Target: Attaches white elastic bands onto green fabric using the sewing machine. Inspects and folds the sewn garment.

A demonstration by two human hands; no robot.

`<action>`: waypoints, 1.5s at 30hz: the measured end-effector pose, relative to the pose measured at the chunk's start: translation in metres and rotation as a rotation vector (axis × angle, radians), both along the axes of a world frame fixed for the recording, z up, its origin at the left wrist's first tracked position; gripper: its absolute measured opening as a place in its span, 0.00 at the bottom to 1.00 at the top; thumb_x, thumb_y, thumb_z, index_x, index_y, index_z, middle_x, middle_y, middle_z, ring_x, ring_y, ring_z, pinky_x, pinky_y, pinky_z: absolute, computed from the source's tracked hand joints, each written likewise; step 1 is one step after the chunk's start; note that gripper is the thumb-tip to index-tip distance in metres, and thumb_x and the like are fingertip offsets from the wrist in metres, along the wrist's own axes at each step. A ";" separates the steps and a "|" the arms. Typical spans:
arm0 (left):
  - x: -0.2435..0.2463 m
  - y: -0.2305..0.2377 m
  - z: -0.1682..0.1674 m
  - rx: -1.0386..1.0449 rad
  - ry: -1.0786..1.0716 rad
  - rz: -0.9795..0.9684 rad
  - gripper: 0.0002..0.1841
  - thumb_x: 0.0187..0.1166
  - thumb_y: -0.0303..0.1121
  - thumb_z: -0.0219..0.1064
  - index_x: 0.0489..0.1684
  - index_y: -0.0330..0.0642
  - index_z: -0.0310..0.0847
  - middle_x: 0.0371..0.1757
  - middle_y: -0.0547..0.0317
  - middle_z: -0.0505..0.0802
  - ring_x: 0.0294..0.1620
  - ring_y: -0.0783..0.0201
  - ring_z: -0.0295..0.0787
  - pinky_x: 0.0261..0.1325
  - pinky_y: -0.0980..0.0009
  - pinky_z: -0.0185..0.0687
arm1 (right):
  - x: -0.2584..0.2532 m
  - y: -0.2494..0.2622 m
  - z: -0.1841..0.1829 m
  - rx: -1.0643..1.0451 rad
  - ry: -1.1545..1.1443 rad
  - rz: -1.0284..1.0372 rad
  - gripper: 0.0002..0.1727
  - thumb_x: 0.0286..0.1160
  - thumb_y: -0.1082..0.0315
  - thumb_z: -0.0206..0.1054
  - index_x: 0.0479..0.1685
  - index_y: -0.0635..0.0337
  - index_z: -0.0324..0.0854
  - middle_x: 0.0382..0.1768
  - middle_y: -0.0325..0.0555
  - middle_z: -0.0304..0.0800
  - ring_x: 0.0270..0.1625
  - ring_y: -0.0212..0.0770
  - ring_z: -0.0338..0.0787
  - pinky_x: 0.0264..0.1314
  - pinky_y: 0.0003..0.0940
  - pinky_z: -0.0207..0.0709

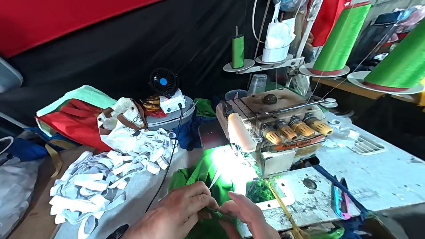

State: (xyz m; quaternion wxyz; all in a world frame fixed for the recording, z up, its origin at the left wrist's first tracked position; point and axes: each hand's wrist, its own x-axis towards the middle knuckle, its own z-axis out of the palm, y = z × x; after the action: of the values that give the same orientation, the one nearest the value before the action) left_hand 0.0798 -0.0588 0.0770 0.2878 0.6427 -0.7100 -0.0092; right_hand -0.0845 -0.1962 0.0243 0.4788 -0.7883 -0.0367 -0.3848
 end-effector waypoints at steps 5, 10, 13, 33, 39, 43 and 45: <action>0.004 0.001 -0.001 0.057 0.108 0.000 0.07 0.81 0.26 0.66 0.50 0.41 0.88 0.47 0.54 0.88 0.49 0.70 0.87 0.54 0.82 0.82 | 0.001 -0.004 -0.001 0.002 0.007 0.052 0.25 0.79 0.82 0.63 0.74 0.79 0.64 0.47 0.61 0.94 0.51 0.38 0.96 0.63 0.29 0.86; 0.002 0.001 0.000 0.074 0.047 0.048 0.15 0.80 0.44 0.71 0.52 0.43 0.85 0.45 0.52 0.89 0.49 0.62 0.86 0.54 0.69 0.82 | 0.003 -0.004 -0.001 -0.022 -0.010 0.043 0.27 0.78 0.83 0.64 0.76 0.77 0.63 0.44 0.61 0.93 0.48 0.40 0.96 0.60 0.30 0.87; -0.001 -0.001 -0.002 0.025 -0.090 0.111 0.12 0.78 0.45 0.71 0.44 0.47 0.90 0.39 0.56 0.87 0.41 0.61 0.85 0.48 0.69 0.81 | 0.003 -0.002 0.003 -0.020 0.007 0.040 0.27 0.78 0.82 0.65 0.76 0.76 0.64 0.44 0.61 0.94 0.48 0.41 0.97 0.60 0.31 0.87; 0.000 0.003 0.013 0.176 0.012 0.063 0.06 0.75 0.30 0.71 0.42 0.42 0.93 0.42 0.53 0.89 0.43 0.58 0.88 0.50 0.63 0.85 | 0.013 -0.030 0.013 -0.418 -0.034 0.103 0.17 0.86 0.76 0.59 0.71 0.62 0.74 0.47 0.56 0.92 0.47 0.46 0.93 0.57 0.33 0.85; -0.001 0.006 0.012 0.143 -0.114 0.119 0.06 0.76 0.33 0.70 0.43 0.45 0.92 0.39 0.56 0.89 0.40 0.56 0.86 0.47 0.58 0.79 | 0.015 -0.028 0.010 -0.352 -0.047 0.145 0.17 0.88 0.76 0.57 0.72 0.62 0.73 0.47 0.57 0.91 0.49 0.45 0.93 0.58 0.31 0.85; 0.002 0.014 0.016 0.144 -0.126 0.033 0.07 0.80 0.34 0.67 0.37 0.46 0.92 0.46 0.55 0.92 0.48 0.56 0.87 0.63 0.52 0.72 | 0.004 -0.027 0.005 -0.276 -0.055 0.028 0.15 0.86 0.73 0.61 0.68 0.63 0.75 0.57 0.59 0.90 0.66 0.46 0.89 0.73 0.34 0.79; -0.002 0.027 0.025 0.160 -0.056 0.023 0.11 0.84 0.34 0.63 0.35 0.46 0.93 0.53 0.58 0.95 0.60 0.55 0.85 0.78 0.47 0.59 | -0.013 -0.038 -0.003 -0.268 -0.027 -0.095 0.10 0.86 0.74 0.59 0.60 0.61 0.77 0.56 0.58 0.89 0.65 0.44 0.88 0.72 0.32 0.79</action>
State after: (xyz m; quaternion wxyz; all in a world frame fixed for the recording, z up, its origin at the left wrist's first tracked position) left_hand 0.0780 -0.0320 0.1018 0.2156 0.6716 -0.7075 -0.0445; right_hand -0.0975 -0.2342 0.0209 0.3500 -0.8407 -0.0570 -0.4092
